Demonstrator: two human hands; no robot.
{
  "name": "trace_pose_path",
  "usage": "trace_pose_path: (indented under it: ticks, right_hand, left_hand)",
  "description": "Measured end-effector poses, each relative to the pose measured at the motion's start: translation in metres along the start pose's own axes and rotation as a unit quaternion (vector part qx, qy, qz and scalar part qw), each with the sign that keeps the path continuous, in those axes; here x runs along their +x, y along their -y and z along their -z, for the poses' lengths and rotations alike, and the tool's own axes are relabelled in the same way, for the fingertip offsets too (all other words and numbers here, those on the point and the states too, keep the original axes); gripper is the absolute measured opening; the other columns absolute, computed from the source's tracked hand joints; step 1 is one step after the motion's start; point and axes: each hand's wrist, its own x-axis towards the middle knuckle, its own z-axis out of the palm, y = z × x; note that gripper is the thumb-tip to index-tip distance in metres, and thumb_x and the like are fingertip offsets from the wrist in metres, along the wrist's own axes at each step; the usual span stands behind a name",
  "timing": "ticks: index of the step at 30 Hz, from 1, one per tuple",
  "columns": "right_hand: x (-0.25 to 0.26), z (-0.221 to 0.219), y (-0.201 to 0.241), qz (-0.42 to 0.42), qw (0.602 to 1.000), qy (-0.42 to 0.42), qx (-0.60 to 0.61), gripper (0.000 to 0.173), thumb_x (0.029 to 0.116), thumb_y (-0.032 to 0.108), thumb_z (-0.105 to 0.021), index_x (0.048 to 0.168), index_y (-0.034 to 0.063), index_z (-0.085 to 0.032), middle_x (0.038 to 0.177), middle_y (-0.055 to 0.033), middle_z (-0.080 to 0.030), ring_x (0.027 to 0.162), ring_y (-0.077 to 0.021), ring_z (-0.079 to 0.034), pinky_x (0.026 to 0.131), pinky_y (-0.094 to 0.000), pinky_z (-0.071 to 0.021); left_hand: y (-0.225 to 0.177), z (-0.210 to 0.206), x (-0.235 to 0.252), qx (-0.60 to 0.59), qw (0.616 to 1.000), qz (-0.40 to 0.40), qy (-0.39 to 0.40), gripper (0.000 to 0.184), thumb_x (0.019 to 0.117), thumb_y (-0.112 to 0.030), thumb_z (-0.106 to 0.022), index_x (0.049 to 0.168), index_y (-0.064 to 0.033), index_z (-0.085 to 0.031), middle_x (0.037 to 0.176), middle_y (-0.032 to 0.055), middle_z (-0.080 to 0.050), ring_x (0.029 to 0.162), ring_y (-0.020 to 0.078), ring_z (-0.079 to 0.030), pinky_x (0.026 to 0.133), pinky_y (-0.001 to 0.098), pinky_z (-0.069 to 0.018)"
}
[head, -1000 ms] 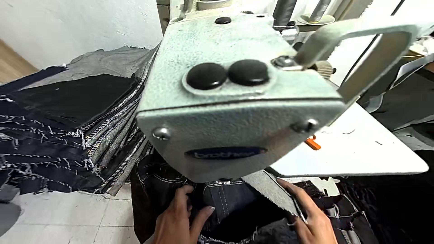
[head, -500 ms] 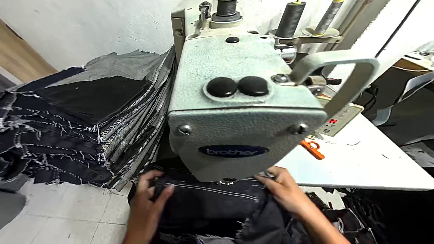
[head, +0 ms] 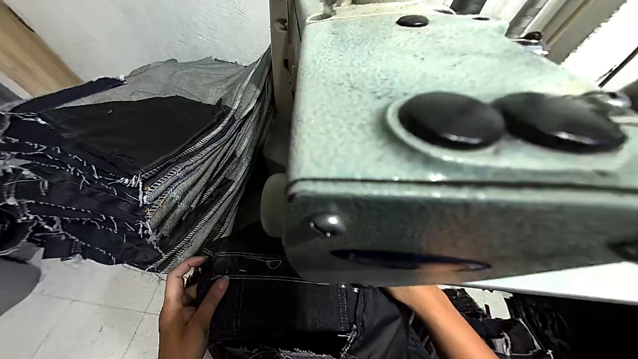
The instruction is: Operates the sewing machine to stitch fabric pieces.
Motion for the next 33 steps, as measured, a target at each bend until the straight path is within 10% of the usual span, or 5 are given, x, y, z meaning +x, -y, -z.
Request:
trace_pose_path:
  ticks: [10,15,19,26,33]
  right_hand:
    - [0.003,0.003,0.004,-0.026,0.999,0.042,0.014,0.023,0.0950,0.013,-0.057,0.097,-0.0049,-0.072,0.089,-0.0236,-0.071,0.086,-0.0392,-0.071,0.078,-0.0560,-0.0551]
    - [-0.001,0.004,-0.003,-0.003,0.999,0.020,0.029,0.025,0.0914,0.017,-0.060,0.097,-0.0050,-0.072,0.089,-0.0216,-0.072,0.086,-0.0348,-0.072,0.078,-0.0515,-0.0558]
    - [0.001,-0.003,-0.013,-0.018,0.996,0.074,0.041,0.026,0.0968,0.018,-0.059,0.101,-0.0046,-0.071,0.093,-0.0223,-0.071,0.091,-0.0344,-0.069,0.083,-0.0504,-0.0530]
    - [0.004,0.002,-0.004,0.009,0.999,0.024,0.040,0.022,0.0919,0.015,-0.061,0.094,-0.0042,-0.072,0.085,-0.0191,-0.070,0.083,-0.0318,-0.071,0.076,-0.0507,-0.0549]
    - [0.010,0.007,-0.006,-0.075,0.986,0.069,0.130,0.021,0.0955,0.022,-0.063,0.100,0.0015,-0.067,0.075,-0.0053,-0.063,0.069,-0.0119,-0.061,0.066,-0.0341,-0.0504]
  left_hand:
    - [0.003,0.008,0.000,0.112,0.994,0.000,0.006,0.059,0.0898,-0.012,-0.070,0.138,0.0040,-0.040,0.084,-0.0060,-0.073,0.069,-0.0009,-0.070,0.065,0.0195,-0.0602]
    - [-0.004,0.036,-0.030,0.352,0.921,-0.166,0.006,0.057,0.0948,-0.030,-0.071,0.116,0.0197,-0.054,0.096,0.0320,-0.063,0.076,0.0323,-0.063,0.068,0.0438,-0.0537]
    - [0.007,0.021,-0.061,0.390,0.855,-0.283,0.193,0.032,0.0957,-0.034,-0.070,0.106,-0.0037,-0.075,0.099,0.0182,-0.074,0.092,0.0338,-0.071,0.083,0.0435,-0.0582]
    - [0.013,0.036,-0.043,0.358,0.785,-0.147,0.484,0.040,0.0932,-0.032,-0.073,0.098,0.0074,-0.073,0.096,0.0263,-0.070,0.096,0.0465,-0.069,0.083,0.0593,-0.0566]
    - [0.041,0.130,0.013,0.514,0.731,-0.138,0.427,0.024,0.0982,-0.015,-0.066,0.097,0.0070,-0.075,0.099,0.0262,-0.075,0.102,0.0465,-0.071,0.112,0.0705,-0.0344]
